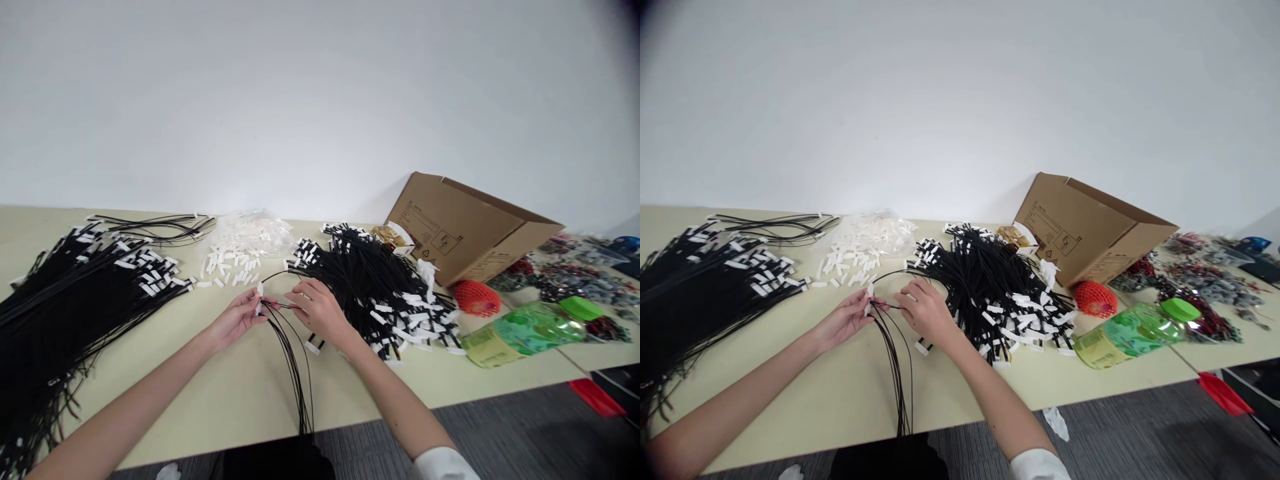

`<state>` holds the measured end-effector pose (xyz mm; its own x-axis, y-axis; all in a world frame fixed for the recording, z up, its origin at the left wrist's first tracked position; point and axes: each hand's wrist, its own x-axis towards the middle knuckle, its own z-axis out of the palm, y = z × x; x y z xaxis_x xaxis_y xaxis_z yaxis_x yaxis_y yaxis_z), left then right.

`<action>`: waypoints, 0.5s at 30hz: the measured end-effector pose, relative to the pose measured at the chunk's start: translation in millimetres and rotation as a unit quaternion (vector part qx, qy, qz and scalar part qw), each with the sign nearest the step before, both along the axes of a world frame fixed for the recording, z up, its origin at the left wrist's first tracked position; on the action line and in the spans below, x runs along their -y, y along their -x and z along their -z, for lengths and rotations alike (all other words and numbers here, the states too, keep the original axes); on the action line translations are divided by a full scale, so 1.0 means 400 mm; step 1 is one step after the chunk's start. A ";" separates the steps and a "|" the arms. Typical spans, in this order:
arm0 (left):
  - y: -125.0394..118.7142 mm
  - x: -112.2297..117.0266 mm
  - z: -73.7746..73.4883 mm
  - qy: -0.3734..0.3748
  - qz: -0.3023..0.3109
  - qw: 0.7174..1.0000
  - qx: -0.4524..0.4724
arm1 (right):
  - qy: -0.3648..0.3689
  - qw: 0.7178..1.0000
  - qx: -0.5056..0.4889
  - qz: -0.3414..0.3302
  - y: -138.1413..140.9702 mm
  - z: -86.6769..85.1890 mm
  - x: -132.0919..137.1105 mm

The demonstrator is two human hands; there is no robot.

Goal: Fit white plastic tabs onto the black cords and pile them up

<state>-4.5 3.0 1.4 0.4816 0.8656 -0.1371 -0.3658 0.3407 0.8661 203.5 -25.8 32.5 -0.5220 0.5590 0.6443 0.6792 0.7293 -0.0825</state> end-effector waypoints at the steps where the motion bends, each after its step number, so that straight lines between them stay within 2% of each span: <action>1: 0.000 0.000 0.000 0.001 -0.001 1.000 0.000 | 0.003 1.000 0.005 -0.010 0.003 0.001 0.001; 6: 0.000 0.000 0.002 0.016 -0.011 1.000 0.001 | 0.014 0.998 0.028 -0.059 0.014 0.004 0.010; 10: 0.000 0.001 0.001 0.015 -0.001 1.000 0.003 | 0.040 0.995 -0.008 -0.093 0.021 0.003 0.017; 15: -0.003 0.004 -0.005 0.021 -0.005 1.000 0.001 | 0.045 0.994 -0.034 -0.093 0.032 0.009 0.020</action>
<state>-3.2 1.4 3.5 0.4737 0.8637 -0.1723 -0.3719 0.3735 0.8498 190.7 -33.9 29.1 -0.5790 0.5134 0.6334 0.5242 0.8294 -0.1930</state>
